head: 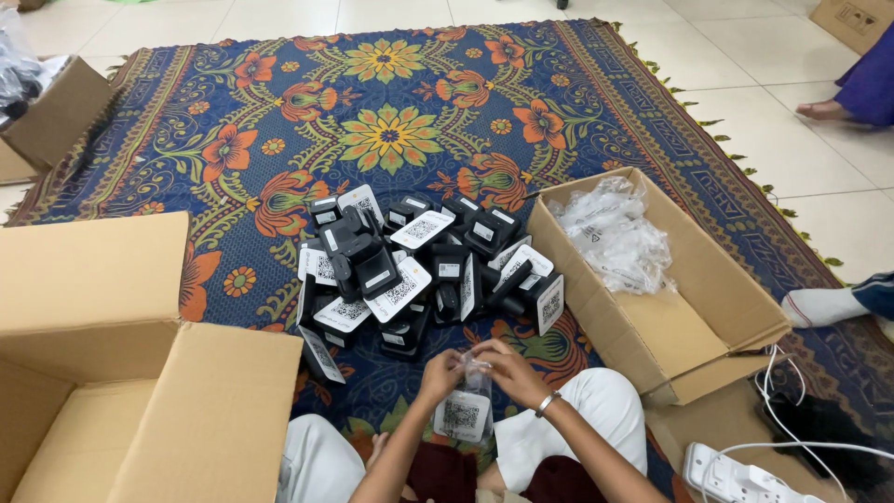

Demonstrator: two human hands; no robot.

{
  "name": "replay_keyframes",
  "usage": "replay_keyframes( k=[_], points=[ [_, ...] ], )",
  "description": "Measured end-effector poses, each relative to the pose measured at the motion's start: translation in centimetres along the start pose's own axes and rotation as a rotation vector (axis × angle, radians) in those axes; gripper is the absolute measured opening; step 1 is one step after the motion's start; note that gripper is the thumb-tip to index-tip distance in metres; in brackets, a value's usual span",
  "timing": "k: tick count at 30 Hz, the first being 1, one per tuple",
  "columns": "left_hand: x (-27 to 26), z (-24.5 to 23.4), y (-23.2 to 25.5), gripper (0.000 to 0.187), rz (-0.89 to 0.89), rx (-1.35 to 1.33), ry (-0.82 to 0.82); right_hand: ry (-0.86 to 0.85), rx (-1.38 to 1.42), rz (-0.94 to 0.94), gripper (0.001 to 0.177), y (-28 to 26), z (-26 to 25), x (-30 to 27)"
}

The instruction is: The person packs electronic equipment or scanner bases into plastic bags and cardboard boxes.

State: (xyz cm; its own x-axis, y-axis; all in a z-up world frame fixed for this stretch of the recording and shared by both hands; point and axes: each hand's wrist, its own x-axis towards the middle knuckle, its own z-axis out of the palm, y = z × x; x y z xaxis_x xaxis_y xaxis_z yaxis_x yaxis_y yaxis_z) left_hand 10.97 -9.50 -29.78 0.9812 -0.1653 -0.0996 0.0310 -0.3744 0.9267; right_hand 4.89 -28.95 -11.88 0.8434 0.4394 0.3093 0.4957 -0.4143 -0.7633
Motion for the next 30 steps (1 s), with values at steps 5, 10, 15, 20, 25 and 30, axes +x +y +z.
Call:
replay_keyframes(
  k=[5, 10, 15, 20, 25, 30],
  points=[
    [-2.2, -1.9, 5.1, 0.031, 0.125, 0.267, 0.022, -0.076, 0.158, 0.286, 0.019, 6.1, 3.0, 1.0],
    [-7.9, -4.2, 11.7, 0.042, 0.366, 0.547, 0.117, -0.098, 0.308, 0.377, 0.016, 14.4, 7.4, 0.0],
    [-9.7, -3.7, 11.2, 0.055, 0.579, 0.759, -0.223, -0.109, 0.33, 0.62, 0.016, 18.3, 10.8, -2.3],
    [-8.1, -2.4, 10.0, 0.063, 0.506, 0.831, -0.279, 0.211, 0.413, 0.689, 0.02, 19.3, 11.3, -4.7],
    [-2.0, 0.3, 4.1, 0.058, 0.345, 0.784, -0.296, 0.48, 0.298, 0.669, 0.039, 21.5, 10.1, -7.2],
    [8.6, -1.3, 2.4, 0.064, -0.11, 0.807, -0.379, 0.559, 0.276, 0.913, 0.084, 16.8, 5.4, -6.0]
  ],
)
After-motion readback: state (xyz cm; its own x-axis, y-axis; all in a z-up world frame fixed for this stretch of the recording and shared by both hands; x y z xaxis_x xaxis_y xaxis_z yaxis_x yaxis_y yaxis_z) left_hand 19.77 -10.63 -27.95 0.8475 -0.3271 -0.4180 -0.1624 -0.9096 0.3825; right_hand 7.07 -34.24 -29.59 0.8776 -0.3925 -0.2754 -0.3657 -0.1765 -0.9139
